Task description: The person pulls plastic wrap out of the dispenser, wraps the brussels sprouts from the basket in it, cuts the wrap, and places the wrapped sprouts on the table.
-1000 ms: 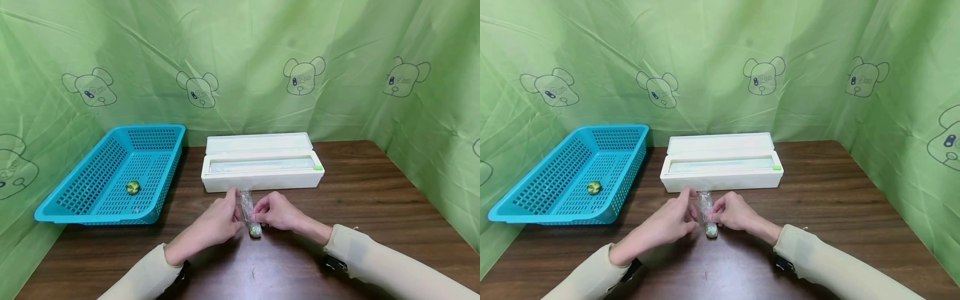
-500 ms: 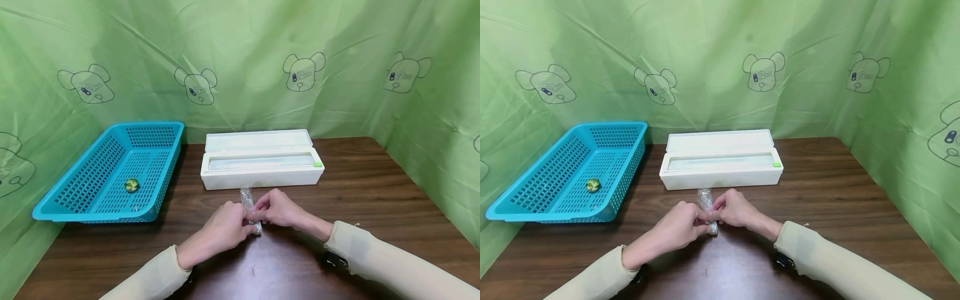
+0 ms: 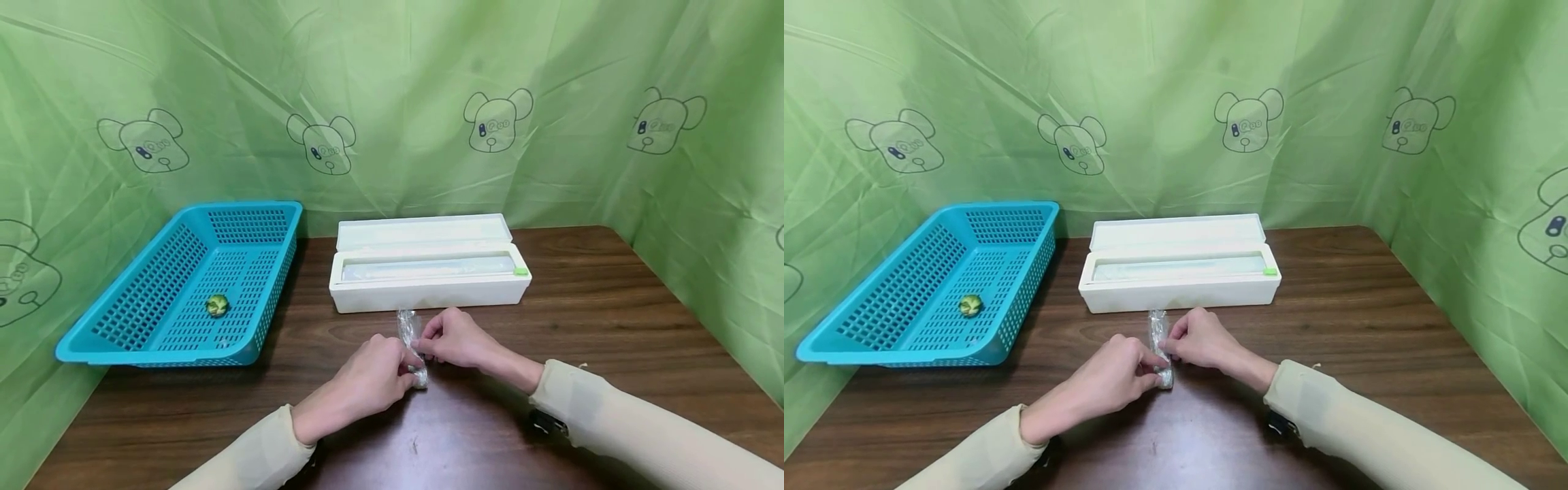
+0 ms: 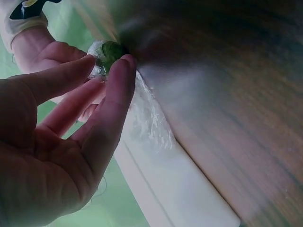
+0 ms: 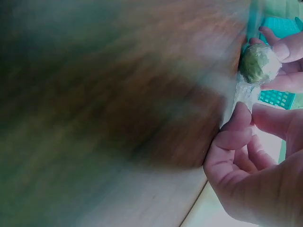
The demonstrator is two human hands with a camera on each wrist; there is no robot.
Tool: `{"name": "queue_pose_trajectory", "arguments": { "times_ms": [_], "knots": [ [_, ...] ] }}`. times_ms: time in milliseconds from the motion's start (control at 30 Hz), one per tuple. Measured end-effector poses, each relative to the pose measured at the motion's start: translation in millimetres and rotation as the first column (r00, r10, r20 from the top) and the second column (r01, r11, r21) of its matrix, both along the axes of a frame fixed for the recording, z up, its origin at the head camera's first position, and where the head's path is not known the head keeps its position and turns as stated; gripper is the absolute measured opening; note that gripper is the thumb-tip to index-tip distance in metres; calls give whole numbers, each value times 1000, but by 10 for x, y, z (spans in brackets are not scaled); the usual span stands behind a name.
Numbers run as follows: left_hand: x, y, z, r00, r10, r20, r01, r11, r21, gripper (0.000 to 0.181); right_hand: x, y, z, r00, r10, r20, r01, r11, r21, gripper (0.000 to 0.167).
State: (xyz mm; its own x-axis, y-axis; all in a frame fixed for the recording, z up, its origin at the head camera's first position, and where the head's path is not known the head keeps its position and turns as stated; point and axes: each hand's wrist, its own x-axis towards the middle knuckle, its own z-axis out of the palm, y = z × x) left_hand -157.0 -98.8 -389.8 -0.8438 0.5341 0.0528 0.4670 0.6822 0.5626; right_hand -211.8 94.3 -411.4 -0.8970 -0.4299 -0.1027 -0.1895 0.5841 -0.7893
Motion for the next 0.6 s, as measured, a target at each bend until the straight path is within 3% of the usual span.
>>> {"name": "queue_pose_trajectory", "arguments": {
  "times_ms": [133, 233, 600],
  "knots": [
    [-3, 10, -9, 1000, -24, 1, 24, 1000, 7, 6, -14, -23, -5, 999, -21, -40, 23, 998, 54, 20],
    [-17, 11, -16, 999, -34, -3, 34, 999, 20, 15, -33, -40, -9, 998, -25, -60, 30, 996, 84, 19],
    [-57, 0, -18, 1000, -26, 3, 26, 997, 68, 4, -67, -157, 33, 997, -44, -65, 55, 982, 183, 16]
  ]
}}
